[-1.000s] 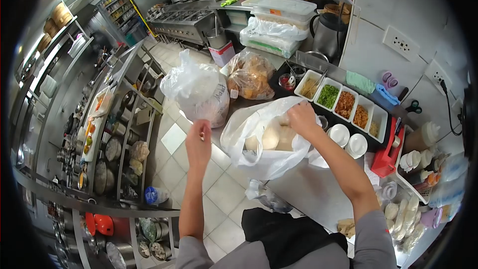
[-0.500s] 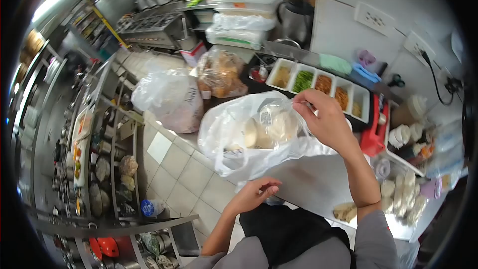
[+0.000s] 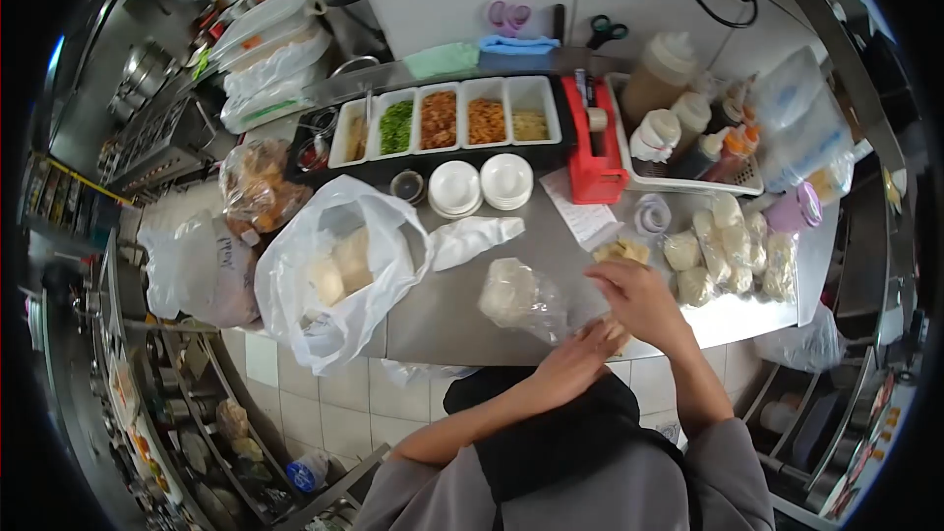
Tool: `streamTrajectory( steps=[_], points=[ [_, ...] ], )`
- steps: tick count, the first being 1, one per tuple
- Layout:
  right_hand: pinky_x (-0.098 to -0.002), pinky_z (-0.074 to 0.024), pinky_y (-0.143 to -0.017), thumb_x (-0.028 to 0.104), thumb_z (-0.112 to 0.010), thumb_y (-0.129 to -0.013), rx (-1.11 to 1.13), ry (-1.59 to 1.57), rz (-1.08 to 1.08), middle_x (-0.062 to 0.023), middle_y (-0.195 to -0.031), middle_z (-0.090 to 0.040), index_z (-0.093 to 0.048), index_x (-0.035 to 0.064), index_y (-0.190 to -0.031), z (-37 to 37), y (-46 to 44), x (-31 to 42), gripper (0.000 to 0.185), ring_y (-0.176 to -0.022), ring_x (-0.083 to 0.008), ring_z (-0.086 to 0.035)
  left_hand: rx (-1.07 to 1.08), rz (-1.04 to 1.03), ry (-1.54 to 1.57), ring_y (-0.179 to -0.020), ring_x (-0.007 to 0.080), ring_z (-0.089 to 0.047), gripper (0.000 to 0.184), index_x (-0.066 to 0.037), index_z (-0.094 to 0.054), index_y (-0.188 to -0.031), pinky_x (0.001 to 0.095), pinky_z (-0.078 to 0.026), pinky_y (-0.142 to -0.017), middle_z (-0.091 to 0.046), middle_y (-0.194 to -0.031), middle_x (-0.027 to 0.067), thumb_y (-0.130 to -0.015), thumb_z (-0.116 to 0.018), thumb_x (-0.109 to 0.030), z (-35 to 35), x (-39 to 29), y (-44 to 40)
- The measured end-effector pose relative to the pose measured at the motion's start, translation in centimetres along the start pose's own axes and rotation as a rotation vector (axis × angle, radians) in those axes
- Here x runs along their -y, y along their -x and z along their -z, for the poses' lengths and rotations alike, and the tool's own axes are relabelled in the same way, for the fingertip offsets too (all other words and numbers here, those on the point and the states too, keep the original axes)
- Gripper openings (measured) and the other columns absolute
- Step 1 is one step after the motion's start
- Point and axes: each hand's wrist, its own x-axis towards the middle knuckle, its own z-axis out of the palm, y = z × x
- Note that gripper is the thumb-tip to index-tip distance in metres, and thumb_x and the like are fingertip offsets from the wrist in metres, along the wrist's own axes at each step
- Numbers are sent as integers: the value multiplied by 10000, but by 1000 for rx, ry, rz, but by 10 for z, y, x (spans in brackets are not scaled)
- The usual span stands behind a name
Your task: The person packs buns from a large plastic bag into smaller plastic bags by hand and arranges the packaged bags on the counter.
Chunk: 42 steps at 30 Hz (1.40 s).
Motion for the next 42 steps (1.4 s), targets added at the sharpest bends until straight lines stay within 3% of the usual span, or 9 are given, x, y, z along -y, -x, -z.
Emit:
streamTrajectory(
  steps=[3,13,16,19,25,28,36,40,42],
  points=[
    [-411,-492,-751,55,-534,-813,-59,401,-64,-107,-1030,-602,-643,35,-960,-19,67,-80,185,-933,-320,-571,-19,-13,-34,-1104,287,-497,283,-10,-576,-1053,363,-470,-871,-554,-1085,90,-773,-563,-46,-45,30,-3],
    [-392,-468,-659,101,-726,-653,-141,293,-107,-83,-826,-568,-638,34,-743,-15,71,-116,143,-807,-287,-559,18,87,34,-789,242,-598,104,-86,-586,-820,342,-504,-699,-572,-834,49,-819,-644,-172,-11,11,1],
    [-380,-475,-670,136,-741,-685,-287,268,56,-98,-807,-579,-659,37,-780,12,51,-77,160,-786,-293,-566,-331,19,15,-715,229,-626,171,-105,-642,-853,326,-509,-642,-621,-862,41,-806,-705,-257,54,-6,25],
    [-384,-486,-689,141,-720,-745,-225,22,136,-99,-832,-603,-671,34,-861,-11,33,-41,165,-767,-303,-576,-681,521,62,-702,228,-630,168,-90,-660,-851,326,-505,-630,-634,-844,44,-789,-721,-234,103,0,44],
    [-347,-496,-724,40,-629,-822,13,-658,203,-138,-942,-642,-641,1,-931,-43,10,49,117,-842,-315,-624,-359,450,-378,-688,168,-612,151,-54,-636,-787,265,-457,-560,-624,-820,76,-754,-735,-163,115,17,26],
    [-343,-497,-713,18,-593,-843,-36,-689,288,-163,-940,-640,-615,-22,-966,-58,8,41,132,-835,-334,-634,-516,705,-13,-695,137,-601,128,-43,-637,-795,244,-437,-545,-620,-831,75,-755,-729,-122,111,12,22],
    [-354,-496,-640,16,-622,-789,-146,-264,116,-199,-907,-643,-637,-14,-924,-60,39,-36,139,-728,-310,-638,-363,214,355,-772,168,-608,68,-33,-664,-848,260,-468,-607,-640,-946,94,-799,-688,-74,50,-17,-14],
    [-357,-480,-581,36,-621,-792,-94,-358,-196,-181,-778,-649,-649,-15,-877,-66,53,-72,104,-624,-311,-615,-560,774,154,-745,256,-637,195,-32,-668,-905,311,-491,-678,-657,-876,126,-862,-639,-220,54,25,-2],
    [-352,-474,-575,79,-627,-812,-85,-310,-192,-177,-708,-638,-659,-14,-865,-68,52,-73,112,-604,-299,-612,-240,898,106,-726,269,-632,261,-8,-657,-906,311,-481,-658,-659,-845,139,-893,-595,-262,50,56,6]
  ],
)
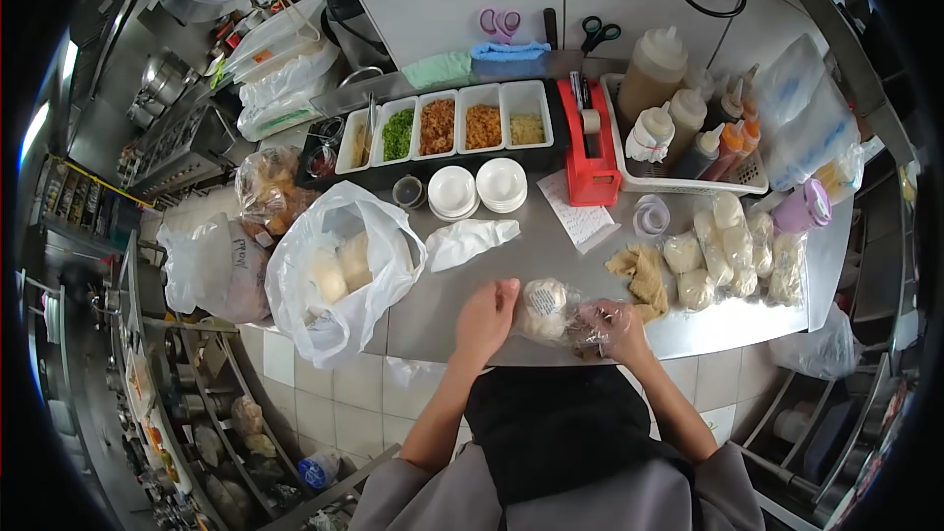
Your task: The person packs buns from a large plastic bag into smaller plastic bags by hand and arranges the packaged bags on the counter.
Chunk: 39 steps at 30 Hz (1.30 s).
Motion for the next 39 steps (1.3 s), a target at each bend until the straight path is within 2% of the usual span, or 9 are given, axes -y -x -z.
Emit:
streamTrajectory(
  steps=[5,7,14,17,19,22,28,35,39],
  points=[
    [-358,-484,-607,164,-635,-852,-92,-9,203,-194,-759,-649,-657,1,-999,-9,-5,-21,220,-647,-294,-640,152,72,263,-688,161,-585,350,37,-626,-877,273,-445,-626,-644,-768,90,-931,-546,-300,-24,22,-16],
    [-357,-495,-635,178,-635,-859,-68,-22,28,-188,-801,-662,-628,15,-1088,-6,-3,3,281,-703,-304,-655,151,80,420,-685,60,-518,321,29,-624,-904,231,-418,-611,-608,-744,19,-940,-550,-281,-29,14,-11],
    [-317,-493,-665,183,-652,-855,-92,105,252,-138,-912,-684,-605,46,-1173,17,14,-3,349,-731,-236,-640,-53,-68,511,-708,116,-571,202,-1,-592,-970,254,-455,-663,-623,-784,54,-939,-542,-194,-37,22,1],
    [-284,-481,-649,147,-662,-842,103,-104,-202,-128,-954,-675,-649,38,-1096,74,19,17,277,-730,-176,-624,-362,-129,12,-759,212,-614,178,-5,-590,-1019,316,-481,-709,-636,-856,106,-918,-549,-146,-4,17,0],
    [-259,-476,-633,80,-643,-839,-55,20,-126,-109,-964,-665,-666,17,-1029,93,3,42,202,-757,-145,-629,-758,-501,-500,-834,291,-616,190,-4,-601,-1049,370,-486,-749,-625,-937,145,-879,-554,-74,18,24,-31],
    [-255,-486,-657,59,-615,-853,-152,-40,79,-106,-946,-661,-656,-1,-1030,82,-12,52,191,-776,-145,-628,-451,-399,-212,-870,314,-597,192,1,-633,-1018,391,-477,-782,-622,-973,137,-834,-584,-27,17,67,-67],
    [-266,-505,-688,38,-572,-875,-118,-294,216,-130,-1011,-638,-642,2,-1064,39,-54,101,205,-841,-176,-632,-396,-411,39,-793,284,-619,144,10,-665,-927,340,-495,-705,-617,-953,137,-811,-586,39,28,13,-50],
    [-283,-517,-683,32,-583,-856,-212,-230,274,-143,-1007,-670,-659,28,-1057,18,-69,121,215,-775,-188,-655,-159,-496,676,-956,206,-612,339,4,-519,-1194,309,-492,-845,-593,-1107,122,-860,-580,-1,-1,-62,-21],
    [-310,-521,-685,46,-623,-818,-356,-19,86,-143,-893,-688,-677,43,-1026,60,-64,74,215,-760,-204,-664,-285,-489,197,-1014,210,-595,407,9,-461,-1248,337,-462,-915,-557,-1178,124,-895,-603,-136,23,-30,-14]
  ],
)
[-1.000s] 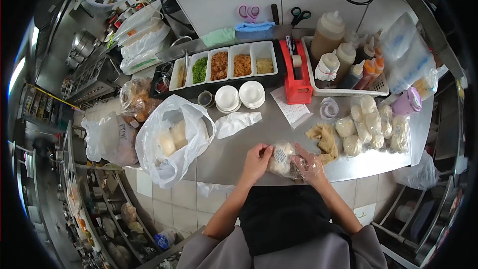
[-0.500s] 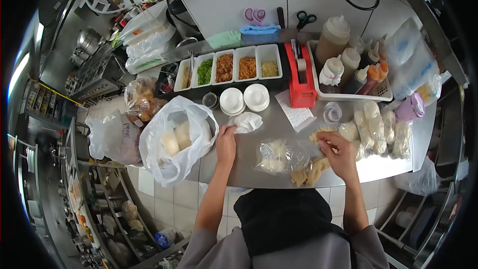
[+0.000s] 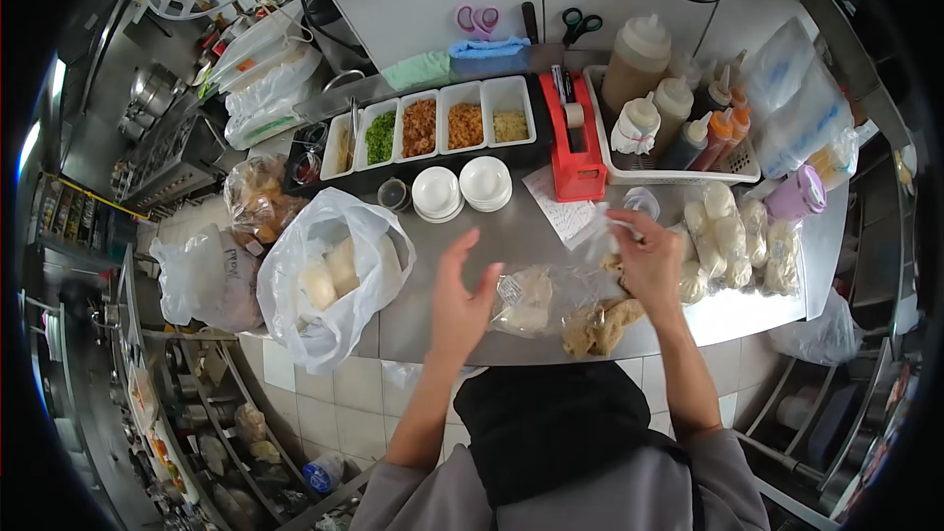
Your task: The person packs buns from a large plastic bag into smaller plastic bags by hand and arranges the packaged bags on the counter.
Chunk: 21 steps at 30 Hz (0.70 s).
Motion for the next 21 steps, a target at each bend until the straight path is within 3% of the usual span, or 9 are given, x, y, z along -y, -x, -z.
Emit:
streamTrajectory(
  steps=[2,5,8,11,12,15,18,21],
  points=[
    [-321,-518,-709,64,-642,-805,-2,158,-63,-158,-927,-680,-677,44,-1027,15,-2,-19,225,-799,-224,-664,61,268,92,-1023,206,-591,412,11,-472,-1243,327,-448,-920,-578,-1136,132,-914,-591,-206,14,21,18],
    [-332,-502,-737,79,-667,-788,50,282,33,-172,-1019,-657,-676,52,-1039,16,-7,-57,252,-845,-239,-652,300,605,79,-1023,211,-592,481,30,-470,-1255,298,-441,-896,-605,-1089,145,-949,-514,-339,21,45,44],
    [-358,-487,-755,68,-687,-765,-190,423,422,-175,-1049,-636,-673,42,-1008,16,-8,-49,245,-851,-274,-634,324,655,85,-989,220,-602,581,53,-476,-1253,282,-441,-861,-631,-1053,157,-962,-425,-447,8,47,53],
    [-373,-482,-772,55,-693,-759,-202,246,153,-146,-1041,-624,-667,27,-943,31,15,-55,188,-884,-290,-608,244,593,-3,-949,209,-607,608,60,-491,-1243,291,-448,-844,-633,-1038,157,-953,-427,-471,-4,36,49],
    [-378,-475,-796,15,-671,-745,-85,166,-118,-121,-1018,-605,-655,12,-877,35,26,-50,134,-946,-304,-570,260,604,12,-941,210,-609,613,61,-495,-1237,296,-450,-838,-636,-1023,159,-949,-431,-477,-6,38,48],
    [-379,-475,-788,-28,-649,-712,31,557,308,-111,-1027,-592,-658,10,-865,28,60,-65,158,-968,-297,-552,294,643,38,-906,210,-614,618,64,-511,-1215,304,-457,-813,-646,-979,157,-939,-449,-485,-11,42,49],
    [-397,-474,-784,-46,-629,-684,248,589,184,-117,-1007,-590,-661,12,-844,35,80,-79,173,-949,-310,-550,319,654,41,-840,198,-611,595,64,-532,-1186,302,-462,-772,-648,-927,139,-935,-470,-472,-12,42,46],
    [-380,-489,-742,3,-633,-743,251,547,170,-123,-991,-590,-670,14,-843,45,89,-59,107,-853,-301,-573,291,626,114,-775,166,-591,560,62,-553,-1150,293,-461,-724,-642,-877,109,-933,-489,-451,-14,50,47]
  ],
)
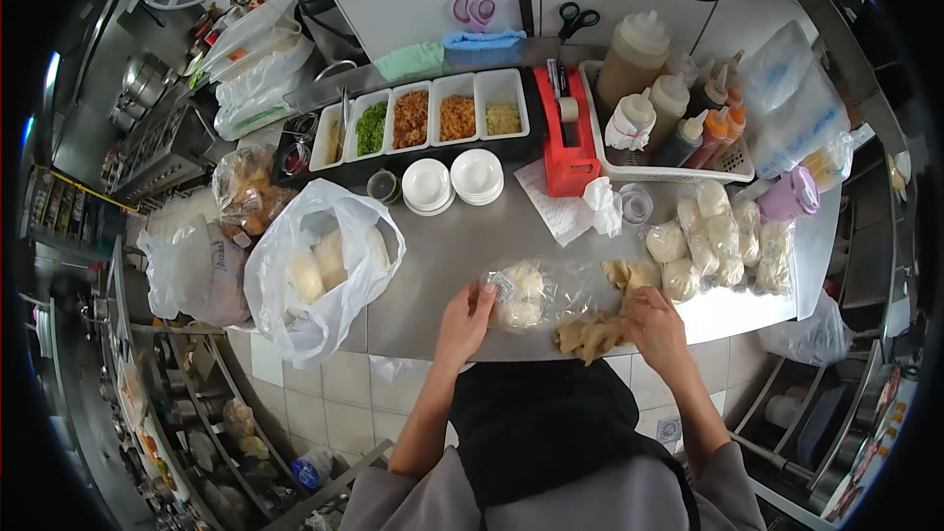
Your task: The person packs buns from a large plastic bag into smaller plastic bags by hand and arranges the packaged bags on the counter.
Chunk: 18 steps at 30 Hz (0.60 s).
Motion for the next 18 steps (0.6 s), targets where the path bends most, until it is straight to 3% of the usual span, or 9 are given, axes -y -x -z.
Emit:
streamTrajectory(
  steps=[3,5,9,12,15,18],
  points=[
    [-317,-500,-680,97,-646,-807,-109,-453,-118,-127,-898,-613,-677,16,-876,-2,-21,32,111,-732,-227,-601,-36,12,124,-750,126,-560,491,51,-576,-1086,271,-448,-701,-632,-855,76,-935,-509,-411,-9,13,4],
    [-279,-497,-660,155,-648,-836,77,-576,-163,-110,-867,-639,-675,5,-942,-20,-40,32,186,-715,-162,-606,-34,51,158,-753,103,-541,413,39,-585,-1029,255,-436,-699,-624,-845,53,-943,-519,-360,-9,5,4],
    [-239,-482,-664,217,-648,-862,300,-919,-251,-78,-856,-668,-646,-18,-1079,-65,-57,24,320,-739,-74,-576,-121,-135,383,-754,67,-506,250,-6,-563,-983,216,-405,-693,-607,-863,15,-962,-510,-249,-20,8,5],
    [-254,-486,-686,250,-644,-871,356,-897,-351,-84,-920,-664,-583,-32,-1184,-50,-54,40,426,-762,-85,-580,-78,-227,527,-755,49,-489,201,-26,-548,-993,201,-391,-686,-604,-892,4,-970,-497,-219,-20,3,13],
    [-268,-486,-714,282,-648,-868,363,-1112,-435,-103,-935,-658,-534,-22,-1247,-74,-49,28,500,-797,-105,-589,-16,-274,512,-757,39,-479,201,-34,-540,-994,198,-389,-684,-606,-906,1,-976,-485,-226,-15,-4,25],
    [-289,-481,-770,313,-706,-813,599,-1002,-361,-121,-976,-652,-519,-31,-1254,-65,-49,21,590,-874,-152,-602,9,-257,505,-765,37,-472,202,-38,-533,-990,199,-391,-686,-593,-880,-10,-982,-469,-230,-13,-5,26]
  ],
)
